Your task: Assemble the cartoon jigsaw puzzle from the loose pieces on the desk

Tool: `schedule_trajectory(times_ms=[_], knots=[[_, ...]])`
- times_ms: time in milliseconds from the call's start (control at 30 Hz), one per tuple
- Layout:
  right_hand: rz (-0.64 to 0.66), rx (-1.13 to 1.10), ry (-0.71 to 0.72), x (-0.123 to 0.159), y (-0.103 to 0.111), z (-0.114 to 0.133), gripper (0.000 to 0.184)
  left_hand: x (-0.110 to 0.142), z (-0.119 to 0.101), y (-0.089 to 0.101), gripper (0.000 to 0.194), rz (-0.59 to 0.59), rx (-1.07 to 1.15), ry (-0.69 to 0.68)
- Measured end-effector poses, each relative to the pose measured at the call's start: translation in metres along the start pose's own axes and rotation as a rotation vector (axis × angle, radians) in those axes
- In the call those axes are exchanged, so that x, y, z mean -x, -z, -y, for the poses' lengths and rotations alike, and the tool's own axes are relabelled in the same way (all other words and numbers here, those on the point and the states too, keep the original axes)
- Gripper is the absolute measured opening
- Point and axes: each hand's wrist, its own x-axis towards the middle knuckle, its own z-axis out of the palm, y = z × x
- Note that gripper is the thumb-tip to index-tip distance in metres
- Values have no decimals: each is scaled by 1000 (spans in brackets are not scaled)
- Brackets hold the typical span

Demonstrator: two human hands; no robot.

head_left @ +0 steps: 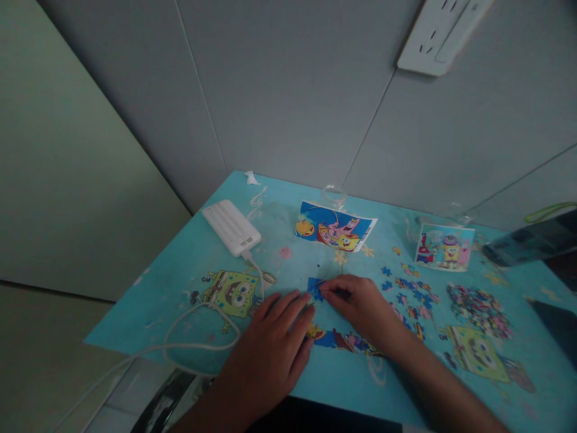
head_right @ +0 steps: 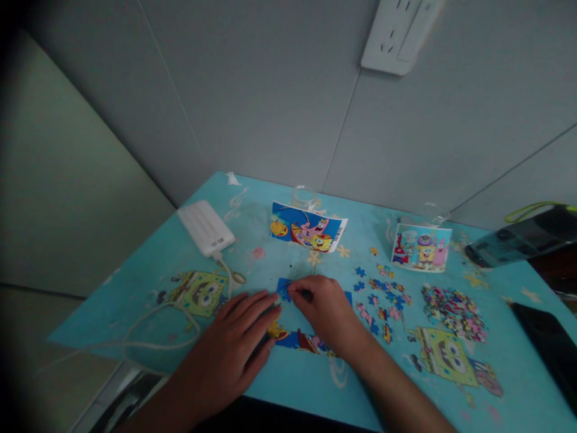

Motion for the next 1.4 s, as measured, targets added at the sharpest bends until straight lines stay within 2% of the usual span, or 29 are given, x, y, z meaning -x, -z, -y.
schedule_trajectory(times_ms=[333, 800, 933, 1000, 1167, 1267, 1400], knots=[[-22, 76, -17, 0, -4, 5, 16, -1, 0, -2, 38, -15, -1, -8], [-124, 187, 83, 7, -20, 8, 7, 0, 1, -3, 38, -21, -14, -16], [-186, 109, 167, 13, -9, 5, 7, 1, 1, -3, 38, -29, -27, -23], [-249, 55, 181, 22, 6, 3, 8, 1, 2, -4, 38, -30, -45, -23], [-351, 101, 61, 68, 42, -19, 10, 3, 4, -6, 41, 0, -120, -64], [-432, 195, 1, 104, 46, -41, 10, 4, 6, -8, 43, 0, -142, -76], [-541, 291, 5, 138, 37, -65, 10, 5, 8, -10, 44, -7, -157, -81]])
